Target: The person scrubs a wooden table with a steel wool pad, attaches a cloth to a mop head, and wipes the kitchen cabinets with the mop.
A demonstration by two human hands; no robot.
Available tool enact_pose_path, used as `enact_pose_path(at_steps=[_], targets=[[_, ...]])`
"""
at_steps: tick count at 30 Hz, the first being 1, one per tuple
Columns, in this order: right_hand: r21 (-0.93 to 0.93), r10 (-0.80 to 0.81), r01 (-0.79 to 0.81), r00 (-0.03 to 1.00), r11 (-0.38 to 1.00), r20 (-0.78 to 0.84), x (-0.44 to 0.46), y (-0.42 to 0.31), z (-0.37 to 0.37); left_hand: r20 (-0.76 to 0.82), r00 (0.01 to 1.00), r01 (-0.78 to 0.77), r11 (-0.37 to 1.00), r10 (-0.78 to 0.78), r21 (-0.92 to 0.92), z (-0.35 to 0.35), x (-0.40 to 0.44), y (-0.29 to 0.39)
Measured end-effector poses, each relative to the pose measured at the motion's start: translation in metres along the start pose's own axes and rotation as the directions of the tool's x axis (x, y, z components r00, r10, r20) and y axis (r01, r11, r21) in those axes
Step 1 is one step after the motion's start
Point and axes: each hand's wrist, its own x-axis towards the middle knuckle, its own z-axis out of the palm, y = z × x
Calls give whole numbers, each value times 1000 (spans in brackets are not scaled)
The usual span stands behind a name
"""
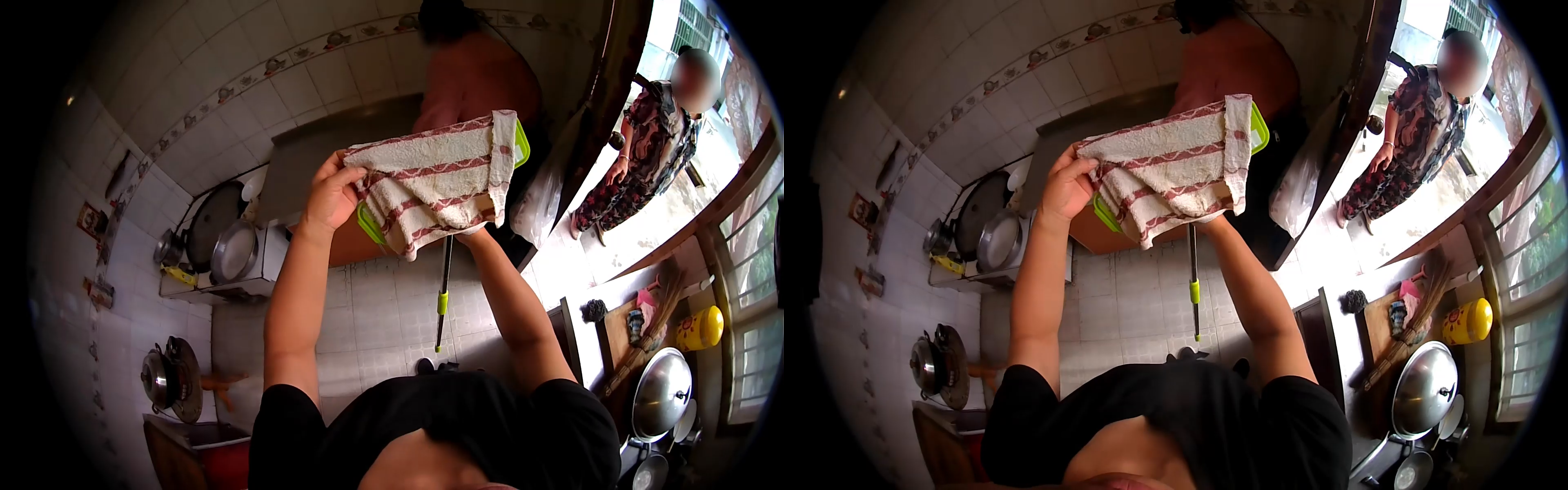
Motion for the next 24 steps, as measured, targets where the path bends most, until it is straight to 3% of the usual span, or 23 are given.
enact_pose_path(at_steps=[3, 6, 7, 10, 11, 14, 17, 18, 19, 20, 23, 24], targets=[[9, 10, -10, 1000, 1000, 4, -1, -3, -5, 109, 990, 73, 988, -88, 133, -6, -9, 16], [9, 17, -17, 1000, 1000, 17, -4, -9, -16, 95, 986, 107, 951, -140, 292, -2, -18, 21], [8, 20, -20, 1000, 1000, 21, -3, -11, -19, 128, 975, 145, 959, -180, 245, -1, -19, 27], [8, 26, -26, 999, 1000, 21, -1, -13, -25, 22, 968, 247, 967, -249, 66, 21, -30, 37], [6, 25, -25, 999, 1000, 20, -1, -13, -26, 90, 982, 156, 980, -168, 125, 5, -24, 28], [19, 39, -39, 999, 999, 27, -5, -13, -27, -16, 998, 61, 936, -58, 348, -10, -17, 27], [39, 54, -55, 998, 998, 34, -6, -15, -27, 139, 945, 149, 768, -297, 623, -22, -25, 42], [48, 52, -53, 998, 997, 29, -6, -16, -31, 78, 893, 235, 609, -442, 757, -32, -23, 45], [58, 53, -54, 998, 997, 26, -8, -16, -35, -39, 931, 143, 267, -362, 953, -20, -20, 41], [68, 53, -54, 998, 996, 18, -10, -16, -37, -109, 966, 80, -128, -235, 989, -8, -17, 37], [107, 54, -55, 998, 993, 12, -12, -12, -28, 306, 950, -310, 53, 68, 949, 47, 14, 17], [120, 51, -52, 999, 991, 13, -11, -12, -25, 580, 807, -575, -69, 111, 815, 62, 29, 5]])
